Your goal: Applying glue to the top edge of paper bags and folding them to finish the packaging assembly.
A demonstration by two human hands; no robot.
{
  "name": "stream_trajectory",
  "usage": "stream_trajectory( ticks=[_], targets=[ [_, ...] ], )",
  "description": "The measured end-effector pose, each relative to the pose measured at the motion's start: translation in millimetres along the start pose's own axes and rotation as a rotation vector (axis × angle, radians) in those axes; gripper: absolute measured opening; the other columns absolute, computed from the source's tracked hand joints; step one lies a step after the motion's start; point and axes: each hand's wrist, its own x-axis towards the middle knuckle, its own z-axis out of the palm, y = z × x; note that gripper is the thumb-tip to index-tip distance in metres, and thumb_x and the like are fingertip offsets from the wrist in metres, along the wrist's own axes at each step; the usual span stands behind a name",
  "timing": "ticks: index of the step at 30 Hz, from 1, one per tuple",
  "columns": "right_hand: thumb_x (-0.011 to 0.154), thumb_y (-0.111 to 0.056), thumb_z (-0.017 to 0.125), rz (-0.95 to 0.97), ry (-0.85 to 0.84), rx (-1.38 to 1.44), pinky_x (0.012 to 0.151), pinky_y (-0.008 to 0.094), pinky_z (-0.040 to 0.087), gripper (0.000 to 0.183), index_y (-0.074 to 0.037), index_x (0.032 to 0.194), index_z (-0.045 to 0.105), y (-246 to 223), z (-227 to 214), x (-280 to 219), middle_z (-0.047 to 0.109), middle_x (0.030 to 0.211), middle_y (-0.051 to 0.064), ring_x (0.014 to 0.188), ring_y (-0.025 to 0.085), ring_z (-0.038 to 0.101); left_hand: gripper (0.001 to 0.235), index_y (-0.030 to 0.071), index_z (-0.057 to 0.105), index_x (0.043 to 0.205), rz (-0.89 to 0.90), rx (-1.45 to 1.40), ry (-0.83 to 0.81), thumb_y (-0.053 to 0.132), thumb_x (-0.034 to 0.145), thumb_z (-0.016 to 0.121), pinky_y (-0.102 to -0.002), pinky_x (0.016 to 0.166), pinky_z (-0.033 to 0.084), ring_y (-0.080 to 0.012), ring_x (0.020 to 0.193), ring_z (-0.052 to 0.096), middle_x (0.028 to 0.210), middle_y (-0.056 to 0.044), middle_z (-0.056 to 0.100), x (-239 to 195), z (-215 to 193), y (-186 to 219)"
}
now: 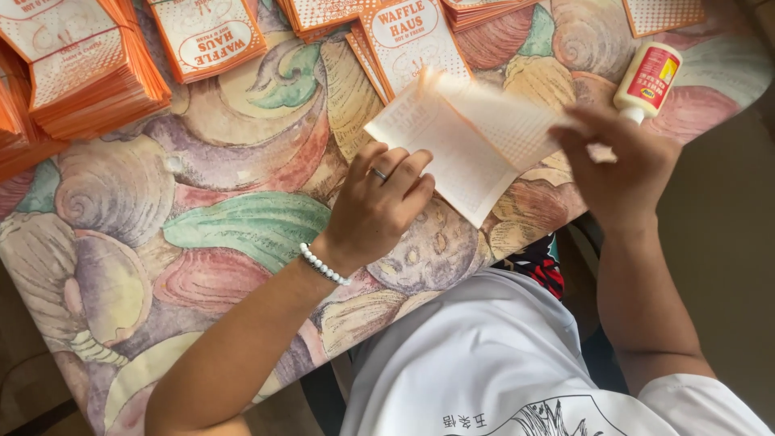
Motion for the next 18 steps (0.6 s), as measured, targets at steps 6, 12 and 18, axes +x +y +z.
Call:
stream_trajectory(
  ticks=[6, 12, 18],
  targets=[
    [0.098, 0.009, 0.079, 0.399, -0.12, 0.069, 0.075, 0.032, 0.056, 0.035, 0.009, 0.133, 0.072, 34.4, 0.6, 5.8, 0.075, 0.101, 0.015, 0.08, 0.019, 0.064, 0.01, 0.002, 0.073, 0.082, 0.119, -0.046, -0.197, -0.003, 0.09, 0.073, -0.042, 0.095, 0.056, -0.0283, 0.1, 0.067, 0.12, -0.019, 0.071, -7.2, 9.3, -3.5],
    [0.11, -0.014, 0.099, 0.376, 0.083, -0.415, 0.068, 0.04, 0.059, 0.044, 0.013, 0.13, 0.07, 99.4, -26.2, -9.9, 0.066, 0.106, 0.027, 0.086, 0.032, 0.067, 0.024, 0.006, 0.066, 0.111, 0.01, -0.247, -0.303, 0.018, 0.092, 0.075, -0.043, 0.097, 0.05, -0.0284, 0.101, 0.068, 0.105, -0.011, 0.073, -6.5, 10.6, -6.3],
    [0.103, -0.043, 0.095, 1.075, -0.18, -0.054, 0.056, 0.036, 0.056, 0.093, 0.007, 0.155, 0.037, 118.8, -24.8, 10.6, 0.065, 0.105, 0.008, 0.084, 0.018, 0.071, 0.034, 0.011, 0.066, 0.119, 0.001, -0.242, -0.361, 0.037, 0.097, 0.07, -0.049, 0.113, 0.043, -0.0308, 0.117, 0.061, 0.119, -0.012, 0.067, -14.2, 20.0, 3.2]
  ],
)
